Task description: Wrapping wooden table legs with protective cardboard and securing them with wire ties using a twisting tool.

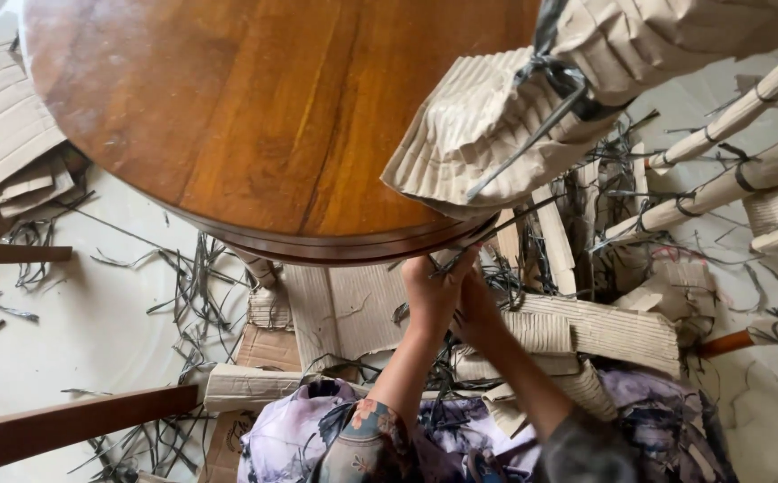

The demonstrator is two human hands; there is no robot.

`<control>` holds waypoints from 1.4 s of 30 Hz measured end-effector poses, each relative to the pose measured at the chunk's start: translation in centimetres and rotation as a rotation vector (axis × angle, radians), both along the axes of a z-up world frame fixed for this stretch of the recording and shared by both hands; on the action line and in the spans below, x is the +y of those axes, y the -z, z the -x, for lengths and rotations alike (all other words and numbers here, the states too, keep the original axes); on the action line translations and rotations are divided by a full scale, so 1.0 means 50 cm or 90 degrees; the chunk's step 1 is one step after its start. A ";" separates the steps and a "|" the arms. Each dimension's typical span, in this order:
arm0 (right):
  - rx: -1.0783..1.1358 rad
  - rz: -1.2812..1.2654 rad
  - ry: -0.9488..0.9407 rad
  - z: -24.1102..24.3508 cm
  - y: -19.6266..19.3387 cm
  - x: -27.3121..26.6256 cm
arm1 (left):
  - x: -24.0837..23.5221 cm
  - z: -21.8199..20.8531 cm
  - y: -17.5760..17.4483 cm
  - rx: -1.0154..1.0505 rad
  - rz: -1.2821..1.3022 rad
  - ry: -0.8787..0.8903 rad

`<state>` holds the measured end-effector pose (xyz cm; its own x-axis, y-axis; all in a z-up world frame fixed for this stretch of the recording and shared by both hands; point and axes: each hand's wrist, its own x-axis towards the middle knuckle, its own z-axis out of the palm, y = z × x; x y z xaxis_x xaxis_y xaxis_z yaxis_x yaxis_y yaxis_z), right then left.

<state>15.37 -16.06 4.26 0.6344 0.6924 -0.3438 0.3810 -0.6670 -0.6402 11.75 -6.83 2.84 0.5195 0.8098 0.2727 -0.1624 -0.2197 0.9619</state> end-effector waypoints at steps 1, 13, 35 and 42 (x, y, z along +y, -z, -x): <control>0.005 0.000 0.005 -0.013 -0.001 -0.018 | -0.001 -0.001 0.006 0.005 0.000 0.005; -0.040 -0.268 0.248 -0.154 0.042 -0.193 | 0.121 0.162 0.073 0.406 0.008 0.270; -0.014 -0.225 0.064 -0.134 0.421 -0.063 | 0.154 0.090 0.251 0.681 -0.202 0.303; -0.217 -0.237 -0.086 -0.096 0.373 -0.078 | 0.111 0.158 0.244 0.737 -0.122 0.361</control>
